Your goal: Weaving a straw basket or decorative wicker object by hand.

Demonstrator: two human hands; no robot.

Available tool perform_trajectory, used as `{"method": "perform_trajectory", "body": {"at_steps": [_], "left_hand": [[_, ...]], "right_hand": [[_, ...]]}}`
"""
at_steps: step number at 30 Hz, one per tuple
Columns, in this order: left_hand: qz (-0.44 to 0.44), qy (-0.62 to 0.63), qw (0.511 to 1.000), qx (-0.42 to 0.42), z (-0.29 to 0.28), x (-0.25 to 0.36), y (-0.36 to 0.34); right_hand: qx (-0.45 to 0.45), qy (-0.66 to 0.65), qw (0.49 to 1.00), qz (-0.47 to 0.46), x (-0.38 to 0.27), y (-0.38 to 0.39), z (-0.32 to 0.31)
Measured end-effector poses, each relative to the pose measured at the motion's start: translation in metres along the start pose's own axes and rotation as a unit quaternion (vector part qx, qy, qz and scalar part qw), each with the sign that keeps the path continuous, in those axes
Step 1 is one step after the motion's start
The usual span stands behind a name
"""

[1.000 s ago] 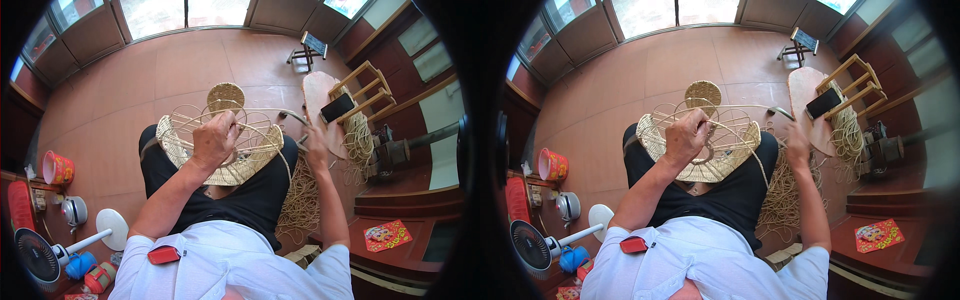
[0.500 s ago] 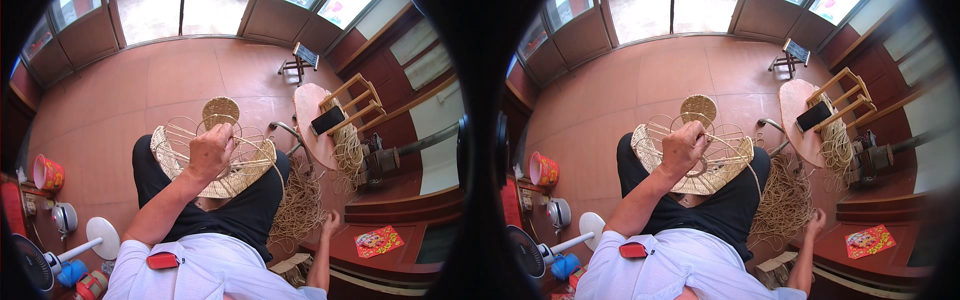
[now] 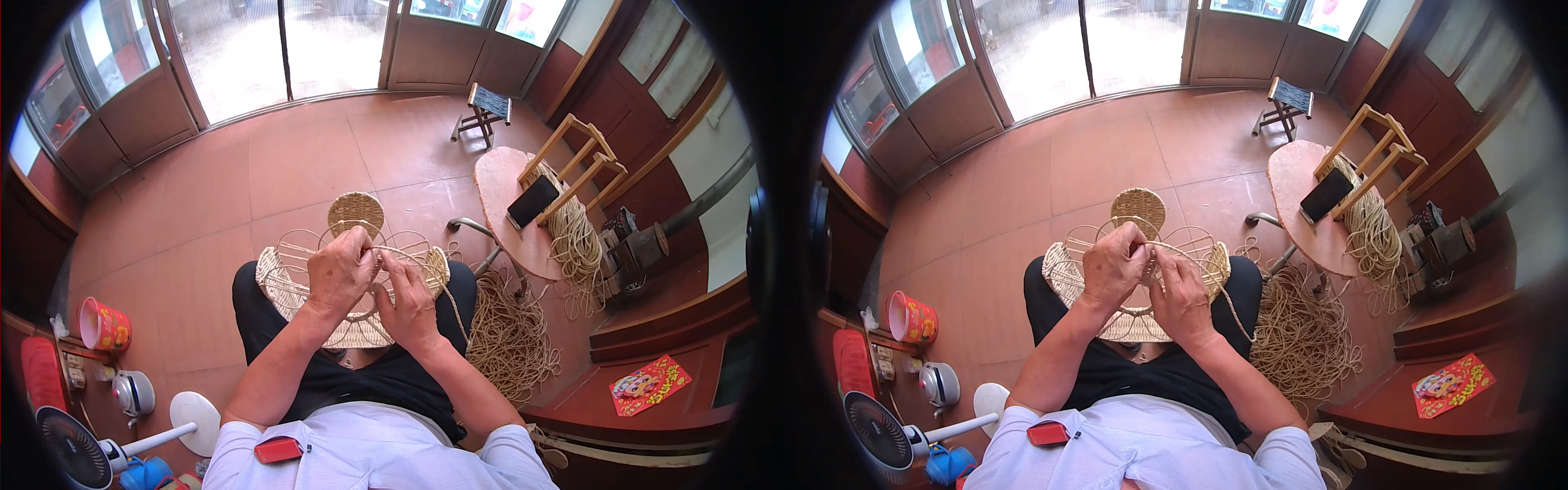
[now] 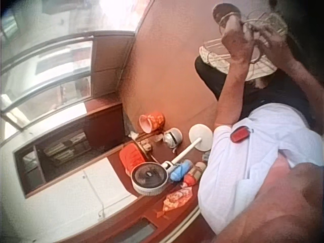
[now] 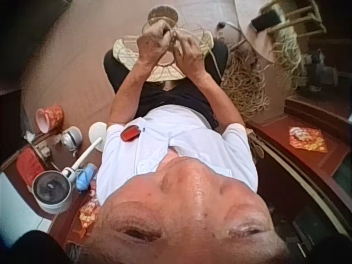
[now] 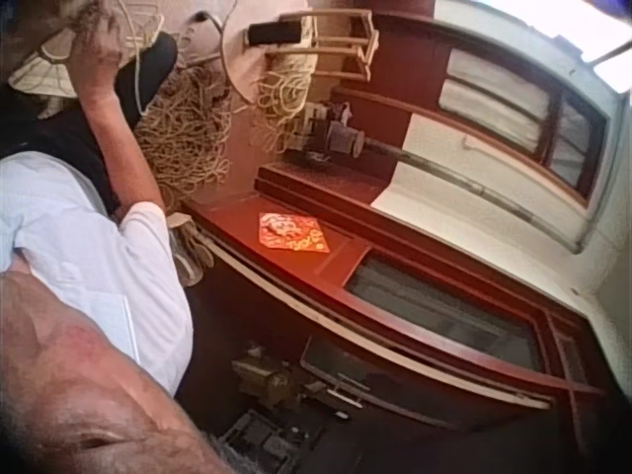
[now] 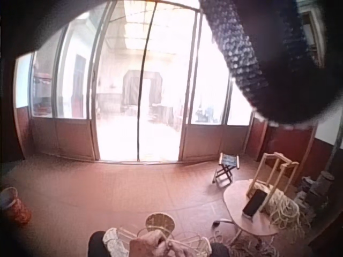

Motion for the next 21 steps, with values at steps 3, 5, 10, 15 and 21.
{"method": "perform_trajectory", "body": {"at_steps": [3,5,10,15,21], "left_hand": [[-0.008,0.01,1.0,-0.002,-0.001,-0.001,0.0],[-0.006,0.013,1.0,0.0,-0.002,-0.002,0.002],[0.048,0.001,0.998,0.04,-0.01,0.007,0.001],[0.13,-0.109,0.983,0.063,-0.01,0.02,0.001],[0.133,-0.218,0.965,0.056,0.003,0.028,0.005]], "right_hand": [[0.021,0.013,1.0,-0.01,0.006,-0.006,0.004],[0.027,0.015,0.999,-0.006,0.008,-0.006,0.005],[0.05,0.03,0.998,-0.012,0.002,-0.009,0.005],[-0.013,-0.02,0.998,0.05,0.014,-0.012,0.022],[0.02,-0.026,0.999,0.023,0.008,-0.016,0.017]]}}
Point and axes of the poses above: each hand's wrist, its own y-axis away from the middle knuckle, its own z-axis out of the palm, x = y × z, the point moved 10 cm from there along -y, towards the middle knuckle, and after that the axes turned 13 degrees about -x, right-handed, at the moved point
